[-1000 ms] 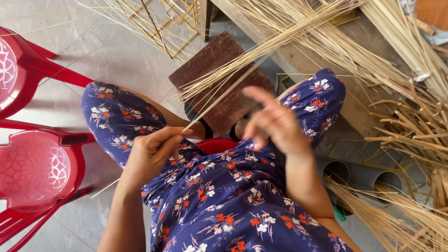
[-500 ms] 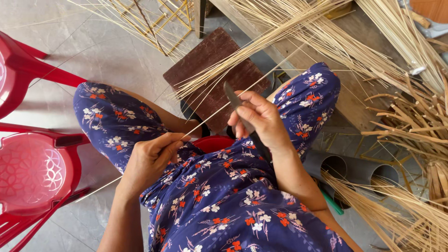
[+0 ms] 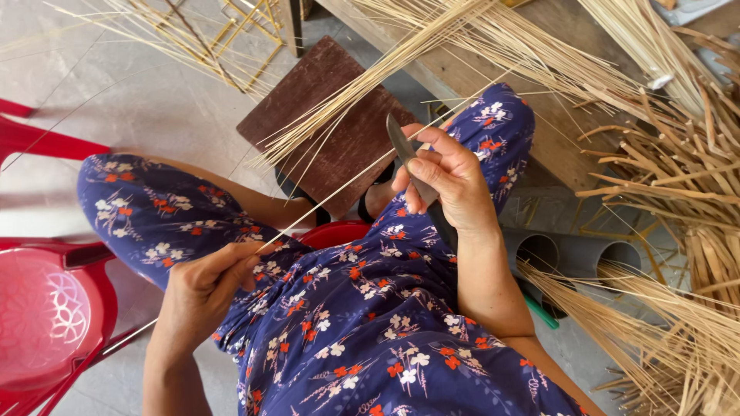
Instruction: The person sits on a red plastic chair and uses a knife to shave thin strips from bamboo sticks. The person holds the bamboo against a small wooden stool and repeatedly scrapes the knife along the length of the sticks to create fine strands.
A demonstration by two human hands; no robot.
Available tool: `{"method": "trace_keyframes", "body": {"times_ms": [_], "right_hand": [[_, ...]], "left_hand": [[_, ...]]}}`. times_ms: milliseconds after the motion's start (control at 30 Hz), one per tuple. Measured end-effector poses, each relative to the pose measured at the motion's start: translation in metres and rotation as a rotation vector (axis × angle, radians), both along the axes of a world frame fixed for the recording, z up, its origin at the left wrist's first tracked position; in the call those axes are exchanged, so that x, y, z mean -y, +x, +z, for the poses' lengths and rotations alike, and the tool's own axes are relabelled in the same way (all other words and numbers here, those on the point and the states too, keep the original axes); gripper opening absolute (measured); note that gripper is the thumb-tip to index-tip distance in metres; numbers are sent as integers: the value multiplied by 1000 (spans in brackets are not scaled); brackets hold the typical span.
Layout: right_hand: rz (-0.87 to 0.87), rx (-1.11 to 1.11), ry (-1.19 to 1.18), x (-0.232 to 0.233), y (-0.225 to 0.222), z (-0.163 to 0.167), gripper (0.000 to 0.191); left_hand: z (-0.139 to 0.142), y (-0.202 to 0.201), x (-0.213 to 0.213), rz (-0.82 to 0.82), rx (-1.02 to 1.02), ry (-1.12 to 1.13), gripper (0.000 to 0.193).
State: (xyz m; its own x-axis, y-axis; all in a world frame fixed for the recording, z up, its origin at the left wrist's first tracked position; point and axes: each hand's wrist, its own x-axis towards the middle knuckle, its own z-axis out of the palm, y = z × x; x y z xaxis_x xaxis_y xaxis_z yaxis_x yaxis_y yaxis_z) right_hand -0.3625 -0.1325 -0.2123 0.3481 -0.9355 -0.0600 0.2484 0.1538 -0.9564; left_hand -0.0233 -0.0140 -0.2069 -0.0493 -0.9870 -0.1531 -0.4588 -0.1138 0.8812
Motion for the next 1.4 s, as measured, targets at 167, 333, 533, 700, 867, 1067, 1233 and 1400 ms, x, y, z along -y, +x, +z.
{"method": "trace_keyframes", "body": {"times_ms": [167, 333, 533, 700, 867, 1067, 1233, 1400], "right_hand": [[-35, 58, -18, 1, -13, -3, 34], [-95, 20, -45, -2, -26, -3, 33], [-150, 87, -40, 0, -43, 0, 34], [-189, 56, -63, -3, -54, -1, 36], [-246, 57, -62, -3, -71, 1, 36], [-280, 77, -85, -2, -84, -11, 30], [-461, 31, -163, 2, -103, 2, 32], [-221, -39, -89, -11, -69, 19, 54]], "left_hand": [[-4, 6, -7, 15, 31, 40, 22], [-13, 13, -12, 1, 47, 38, 22], [-22, 23, -18, 14, 22, 8, 22], [-29, 31, -21, 5, 14, 57, 23], [-33, 37, -25, 14, 25, 83, 23], [-32, 34, -22, 10, 6, 103, 23], [-20, 33, -16, 64, 77, 114, 23], [-8, 28, -6, 40, 50, 46, 23]]}}
